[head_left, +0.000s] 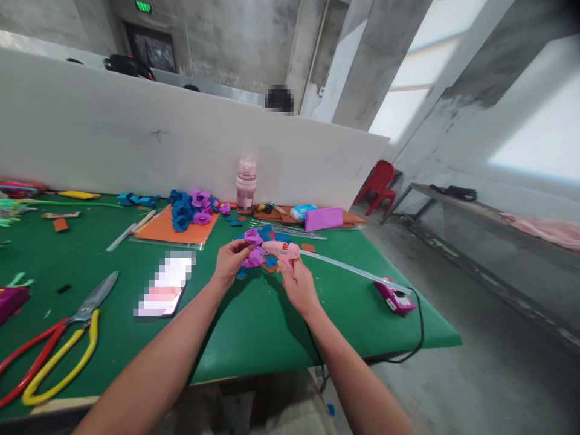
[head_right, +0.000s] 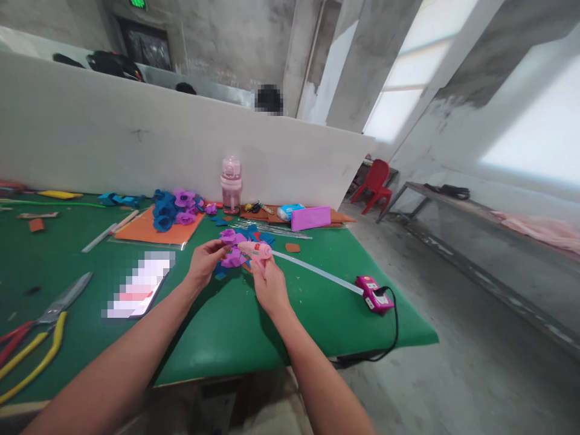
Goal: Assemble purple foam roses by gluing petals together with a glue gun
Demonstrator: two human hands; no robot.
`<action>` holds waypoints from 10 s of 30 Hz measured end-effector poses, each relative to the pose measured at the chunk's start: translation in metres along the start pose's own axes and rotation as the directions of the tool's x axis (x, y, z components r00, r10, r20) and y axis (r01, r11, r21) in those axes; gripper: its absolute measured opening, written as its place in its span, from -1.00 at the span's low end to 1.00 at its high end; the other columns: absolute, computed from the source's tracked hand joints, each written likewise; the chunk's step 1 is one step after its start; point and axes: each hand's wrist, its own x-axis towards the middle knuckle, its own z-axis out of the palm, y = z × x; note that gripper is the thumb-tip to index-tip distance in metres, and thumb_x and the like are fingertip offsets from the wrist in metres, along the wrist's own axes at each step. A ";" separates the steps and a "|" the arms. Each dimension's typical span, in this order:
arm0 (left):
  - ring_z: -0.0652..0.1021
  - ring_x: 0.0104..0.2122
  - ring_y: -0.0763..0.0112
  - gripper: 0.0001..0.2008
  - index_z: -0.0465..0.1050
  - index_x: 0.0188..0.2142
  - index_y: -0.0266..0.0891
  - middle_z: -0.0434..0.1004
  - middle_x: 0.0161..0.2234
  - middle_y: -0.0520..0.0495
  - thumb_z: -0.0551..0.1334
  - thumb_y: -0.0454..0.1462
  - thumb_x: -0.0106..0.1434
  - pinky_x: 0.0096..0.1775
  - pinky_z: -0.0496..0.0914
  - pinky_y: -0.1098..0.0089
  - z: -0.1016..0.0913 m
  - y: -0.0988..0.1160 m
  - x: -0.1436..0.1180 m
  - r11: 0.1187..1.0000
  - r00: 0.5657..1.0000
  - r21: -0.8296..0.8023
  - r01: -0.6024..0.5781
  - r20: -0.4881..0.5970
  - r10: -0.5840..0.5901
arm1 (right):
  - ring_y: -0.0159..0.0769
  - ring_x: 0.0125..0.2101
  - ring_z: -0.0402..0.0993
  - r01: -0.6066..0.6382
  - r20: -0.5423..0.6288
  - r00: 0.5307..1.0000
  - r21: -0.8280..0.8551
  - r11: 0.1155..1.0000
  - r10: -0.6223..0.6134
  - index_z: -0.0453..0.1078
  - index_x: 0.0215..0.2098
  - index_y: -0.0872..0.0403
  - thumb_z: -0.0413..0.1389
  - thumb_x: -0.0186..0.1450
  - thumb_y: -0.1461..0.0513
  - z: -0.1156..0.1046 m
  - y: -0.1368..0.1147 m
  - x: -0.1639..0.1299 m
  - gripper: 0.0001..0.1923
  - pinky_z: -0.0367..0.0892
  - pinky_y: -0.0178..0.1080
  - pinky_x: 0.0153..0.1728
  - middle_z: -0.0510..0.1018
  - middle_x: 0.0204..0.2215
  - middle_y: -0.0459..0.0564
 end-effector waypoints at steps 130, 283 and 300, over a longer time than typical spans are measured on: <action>0.43 -0.61 0.54 -0.68 0.49 -0.41 -0.33 0.51 -0.51 -0.03 0.41 -0.17 -0.12 -0.51 0.34 0.45 0.005 0.009 -0.007 0.967 0.983 -0.203 0.154 0.127 -0.130 | -0.27 -0.45 0.40 -0.201 0.029 0.958 -0.642 0.740 0.286 0.35 -0.44 0.12 -0.08 0.27 -0.02 -0.064 0.088 -0.014 -0.60 0.12 -0.32 -0.47 0.47 -0.47 0.08; 0.40 -0.52 0.55 -0.70 0.46 -0.43 -0.29 0.47 -0.51 0.04 0.43 -0.22 -0.18 -0.47 0.24 0.51 -0.003 -0.008 0.007 0.982 0.995 -0.184 0.029 -0.083 -0.045 | -0.21 -0.10 0.35 0.132 -0.054 0.991 0.392 0.911 -0.120 0.36 0.00 0.01 0.04 0.13 0.35 0.095 0.031 0.036 -0.55 0.24 -0.14 -0.01 0.44 -0.15 0.05; 0.46 -0.55 0.54 -0.67 0.42 -0.45 -0.31 0.45 -0.55 0.08 0.46 -0.28 -0.23 -0.46 0.33 0.48 -0.002 0.003 0.004 0.890 0.958 -0.359 0.281 0.054 -0.280 | -0.39 -0.36 0.43 -0.205 0.081 0.965 0.827 0.524 0.250 0.38 -0.36 0.07 0.14 0.09 0.18 0.088 0.033 0.048 -0.84 0.35 -0.27 -0.25 0.51 -0.39 -0.08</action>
